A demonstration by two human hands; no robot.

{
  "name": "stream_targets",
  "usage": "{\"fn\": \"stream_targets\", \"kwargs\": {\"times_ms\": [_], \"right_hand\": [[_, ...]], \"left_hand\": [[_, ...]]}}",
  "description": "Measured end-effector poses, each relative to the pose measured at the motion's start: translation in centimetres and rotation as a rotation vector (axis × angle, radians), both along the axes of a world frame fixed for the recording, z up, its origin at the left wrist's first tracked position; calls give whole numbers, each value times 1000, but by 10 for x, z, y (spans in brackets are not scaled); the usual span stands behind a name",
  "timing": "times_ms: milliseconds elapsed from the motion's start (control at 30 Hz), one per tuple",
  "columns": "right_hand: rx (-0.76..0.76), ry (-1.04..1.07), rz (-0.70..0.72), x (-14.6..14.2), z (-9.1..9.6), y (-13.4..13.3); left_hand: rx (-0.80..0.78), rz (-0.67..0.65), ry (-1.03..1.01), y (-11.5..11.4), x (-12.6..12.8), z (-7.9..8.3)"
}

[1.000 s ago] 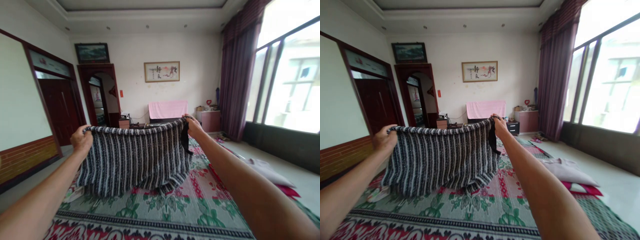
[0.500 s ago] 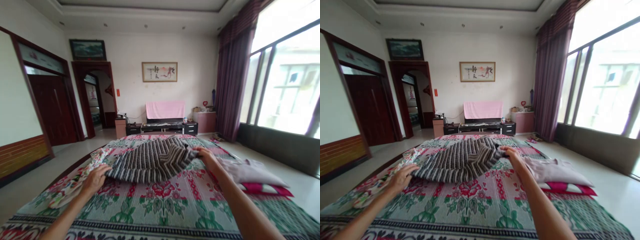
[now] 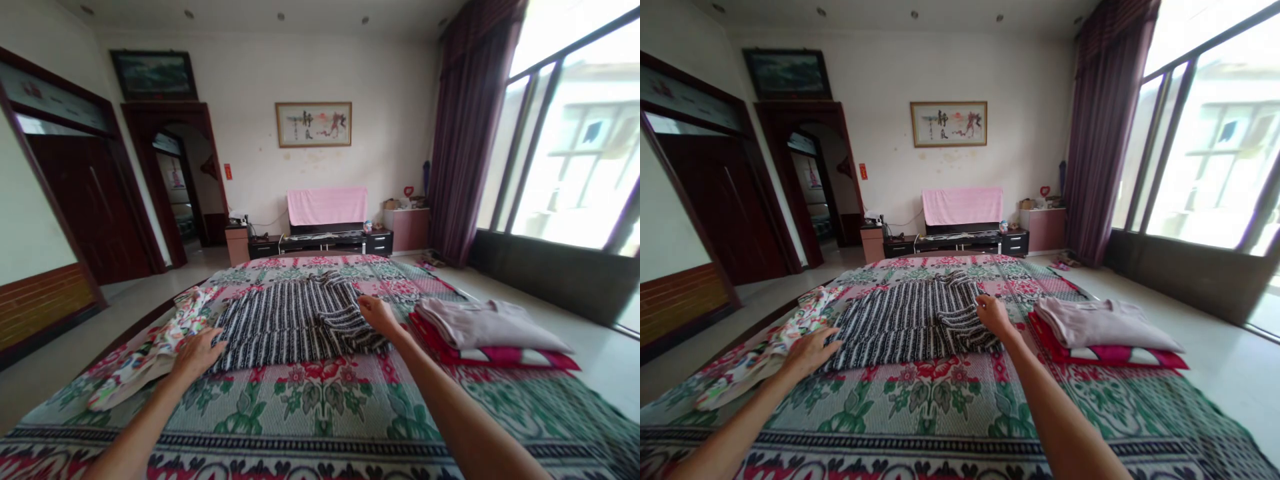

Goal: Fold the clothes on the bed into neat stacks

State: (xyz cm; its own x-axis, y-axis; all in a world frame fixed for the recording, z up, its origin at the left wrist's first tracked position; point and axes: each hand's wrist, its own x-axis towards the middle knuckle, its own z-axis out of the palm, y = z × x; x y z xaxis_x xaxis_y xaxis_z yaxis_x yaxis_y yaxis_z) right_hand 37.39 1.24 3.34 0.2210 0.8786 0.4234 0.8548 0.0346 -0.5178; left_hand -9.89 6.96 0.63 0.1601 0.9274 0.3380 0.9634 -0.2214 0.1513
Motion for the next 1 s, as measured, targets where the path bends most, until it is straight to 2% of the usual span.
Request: {"fn": "stream_targets", "kwargs": {"times_ms": [100,167,300,400,600,700,767,833,900,1000], "right_hand": [[-95,-106,-103,-18,-12,11],[-128,-153,-173,-25,-25,13],[-91,-227,-219,-30,-46,10],[-96,-222,-186,-29,-50,7],[-10,-131,-157,-26,-50,8],[123,31,-141,-24,-47,7],[174,196,-132,-21,-40,5],[151,377,-87,-17,-32,2],[60,500,1,-14,-22,-2],[-100,442,86,-17,-12,-8]], "left_hand": [[24,94,46,1,1,-20],[70,178,33,-4,4,-28],[135,326,-32,-20,14,-27],[139,379,-71,-26,19,-22],[157,425,-99,-27,13,-25],[177,456,-100,-29,8,-23],[231,422,-117,-30,6,-20],[313,338,-170,-29,5,-17],[395,260,-253,-28,7,-16],[470,207,-359,-25,11,-20]]}}
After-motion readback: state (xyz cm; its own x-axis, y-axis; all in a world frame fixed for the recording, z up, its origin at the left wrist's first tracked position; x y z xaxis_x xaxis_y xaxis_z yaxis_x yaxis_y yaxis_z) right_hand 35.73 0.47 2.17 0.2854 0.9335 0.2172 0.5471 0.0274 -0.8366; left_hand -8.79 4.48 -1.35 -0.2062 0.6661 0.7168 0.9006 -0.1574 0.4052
